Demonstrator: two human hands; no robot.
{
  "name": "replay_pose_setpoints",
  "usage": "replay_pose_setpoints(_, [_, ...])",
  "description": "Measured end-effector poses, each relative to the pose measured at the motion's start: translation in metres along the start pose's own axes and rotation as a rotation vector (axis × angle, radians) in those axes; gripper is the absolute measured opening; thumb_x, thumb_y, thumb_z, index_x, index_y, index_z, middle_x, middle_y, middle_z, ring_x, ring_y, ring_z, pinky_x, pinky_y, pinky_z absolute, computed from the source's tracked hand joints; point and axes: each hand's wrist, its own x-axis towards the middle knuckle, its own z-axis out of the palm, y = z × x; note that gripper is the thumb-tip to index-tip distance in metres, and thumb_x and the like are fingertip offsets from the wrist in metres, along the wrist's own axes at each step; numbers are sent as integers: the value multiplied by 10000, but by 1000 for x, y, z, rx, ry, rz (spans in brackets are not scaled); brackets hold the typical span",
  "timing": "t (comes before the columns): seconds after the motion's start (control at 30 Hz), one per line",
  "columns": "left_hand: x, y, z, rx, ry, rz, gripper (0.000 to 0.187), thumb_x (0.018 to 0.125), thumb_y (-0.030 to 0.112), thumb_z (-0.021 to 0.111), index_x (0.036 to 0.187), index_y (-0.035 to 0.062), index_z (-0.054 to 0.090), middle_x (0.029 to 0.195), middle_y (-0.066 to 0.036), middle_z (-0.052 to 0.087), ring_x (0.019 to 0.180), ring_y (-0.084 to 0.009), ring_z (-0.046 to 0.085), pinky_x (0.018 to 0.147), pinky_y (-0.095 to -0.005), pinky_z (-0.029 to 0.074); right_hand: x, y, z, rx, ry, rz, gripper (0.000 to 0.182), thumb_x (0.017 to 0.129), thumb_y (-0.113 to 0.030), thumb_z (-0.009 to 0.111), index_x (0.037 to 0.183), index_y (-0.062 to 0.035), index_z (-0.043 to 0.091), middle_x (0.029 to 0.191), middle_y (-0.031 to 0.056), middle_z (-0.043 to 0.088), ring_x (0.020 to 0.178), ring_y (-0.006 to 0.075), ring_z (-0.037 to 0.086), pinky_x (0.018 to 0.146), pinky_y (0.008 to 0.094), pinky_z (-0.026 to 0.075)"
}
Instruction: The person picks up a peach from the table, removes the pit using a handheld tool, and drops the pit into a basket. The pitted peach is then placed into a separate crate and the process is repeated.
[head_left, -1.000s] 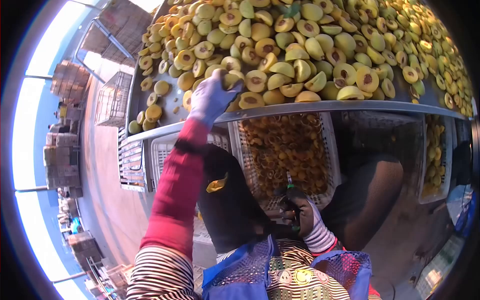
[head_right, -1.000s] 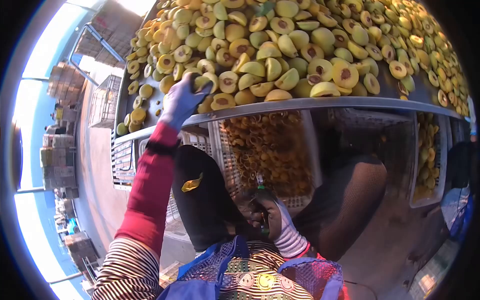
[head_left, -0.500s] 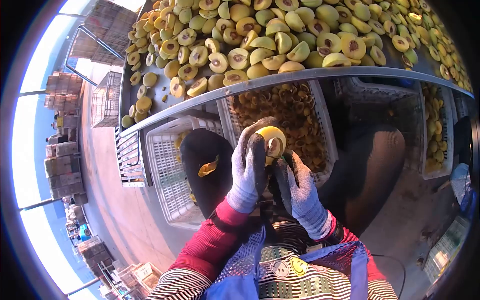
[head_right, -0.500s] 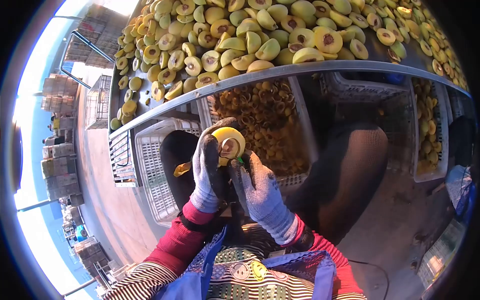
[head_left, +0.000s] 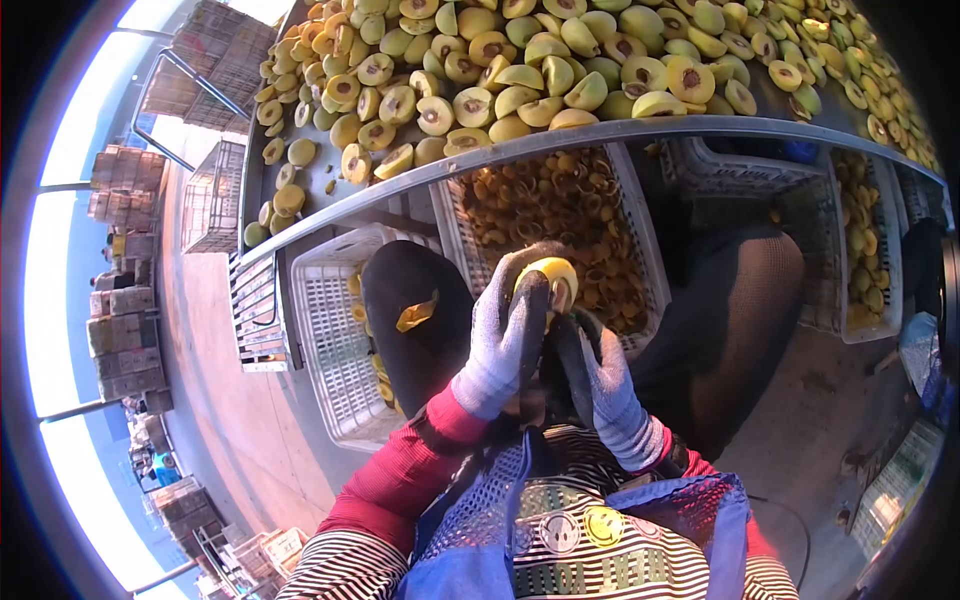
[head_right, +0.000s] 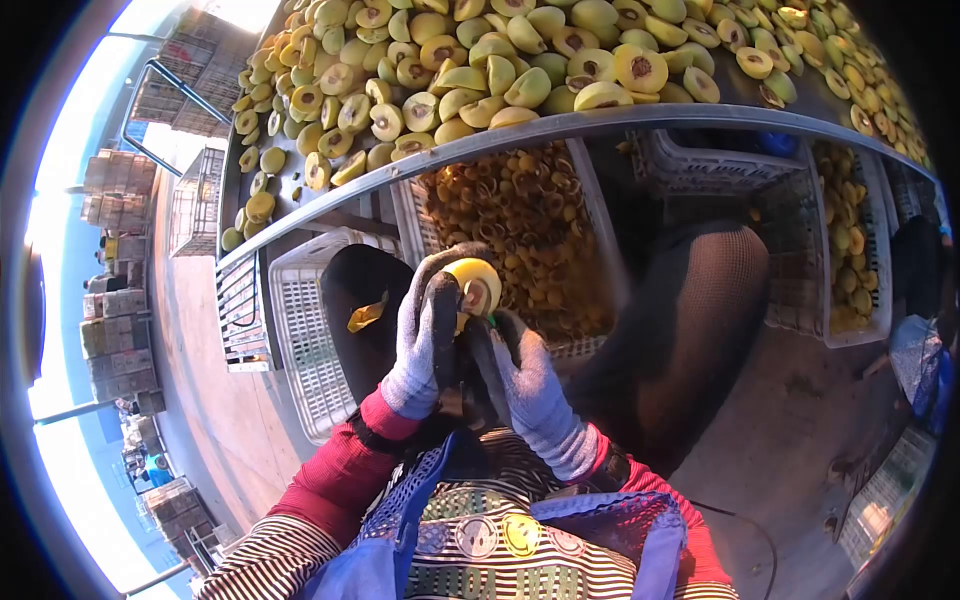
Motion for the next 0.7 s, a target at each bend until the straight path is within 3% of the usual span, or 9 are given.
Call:
replay_pose_setpoints(0.1, [-5,12,5,-177,53,41,444,928,127,532,1326,-31,418,1267,-125,520,1133,-174,512,990,-291,377,11,-25,0,-34,196,-44,225,916,-64,569,1130,-18,521,941,18,582,839,55,549,716,197,473])
replay_pose_setpoints(0.17, [-8,22,0,-240,49,-37,430,914,101,551,1307,-30,435,1251,-131,531,1119,-172,522,985,-297,386,24,-31,-16,-68,66,-170,226,860,-18,623,1063,-18,523,939,18,582,840,62,557,766,215,478])
replay_pose_setpoints(0.23, [-4,26,-19,-173,-87,-143,341,930,122,529,1227,-39,486,1176,-121,568,1042,-165,550,931,-295,421,30,-48,-24,-461,-98,-312,244,828,5,643,1046,-15,536,939,23,588,851,81,576,765,233,487])
replay_pose_setpoints(0.3, [4,9,-26,291,-227,423,307,960,190,495,1168,-32,532,1079,-98,602,956,-156,572,857,-289,451,26,-50,-14,-465,-191,-319,245,814,20,644,1035,-11,543,935,35,603,879,95,590,771,245,489])
replay_pose_setpoints(0.37, [-3,17,-27,197,-297,324,333,983,177,431,1233,-34,497,1190,-178,555,1070,-221,559,941,-339,440,26,-48,-8,-511,-171,-402,216,817,23,643,1006,-10,544,941,51,619,903,100,597,770,243,491])
replay_pose_setpoints(0.43, [-6,19,-17,-274,17,-91,378,985,308,446,1107,-21,587,994,-79,623,903,-123,576,785,-255,462,16,-45,-5,-133,15,-182,138,843,1,623,956,-9,544,924,54,633,850,104,610,734,240,498])
replay_pose_setpoints(0.47, [-4,21,-16,-210,61,-60,380,973,318,480,1110,-18,593,1018,-76,619,896,-109,571,790,-243,460,11,-43,-9,-266,-14,-196,88,873,-31,597,925,-5,532,848,61,634,786,106,615,676,263,506])
replay_pose_setpoints(0.6, [-7,23,4,-360,109,-236,360,949,310,538,1125,1,593,1038,-58,612,908,-106,574,789,-242,471,-13,-27,-6,-969,-79,-671,259,862,-108,607,1057,49,543,726,227,578,633,378,582,565,395,451])
replay_pose_setpoints(0.7, [-11,19,14,-503,127,-214,348,938,297,559,1124,5,592,1057,-53,602,904,-102,570,779,-239,474,-12,-18,-11,-909,-47,-610,279,863,-118,600,1062,64,529,737,224,578,642,380,579,556,413,439])
